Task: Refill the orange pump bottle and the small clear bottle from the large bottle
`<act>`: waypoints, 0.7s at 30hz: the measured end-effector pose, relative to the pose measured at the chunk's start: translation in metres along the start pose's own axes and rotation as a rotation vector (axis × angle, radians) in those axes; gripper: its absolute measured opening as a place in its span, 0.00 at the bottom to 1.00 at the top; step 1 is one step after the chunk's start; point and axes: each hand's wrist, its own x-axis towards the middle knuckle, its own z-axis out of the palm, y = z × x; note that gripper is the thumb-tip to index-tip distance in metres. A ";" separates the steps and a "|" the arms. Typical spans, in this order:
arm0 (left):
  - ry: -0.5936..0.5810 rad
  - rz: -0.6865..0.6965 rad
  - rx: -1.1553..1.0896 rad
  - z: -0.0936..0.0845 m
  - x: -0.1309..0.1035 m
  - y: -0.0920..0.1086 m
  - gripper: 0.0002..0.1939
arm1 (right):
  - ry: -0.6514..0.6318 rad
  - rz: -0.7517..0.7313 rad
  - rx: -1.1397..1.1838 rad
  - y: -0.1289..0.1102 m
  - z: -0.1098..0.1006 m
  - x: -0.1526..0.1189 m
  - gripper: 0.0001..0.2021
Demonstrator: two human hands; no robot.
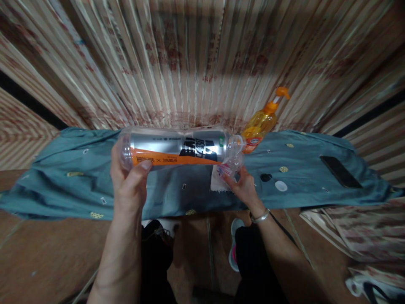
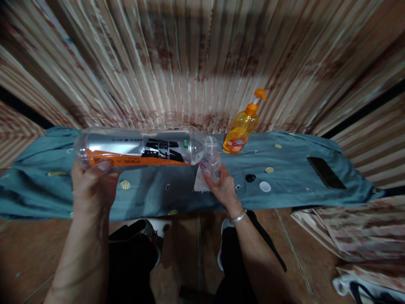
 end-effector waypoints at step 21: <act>-0.040 0.039 0.016 -0.004 0.001 -0.002 0.31 | -0.001 0.008 -0.008 0.001 0.001 -0.001 0.28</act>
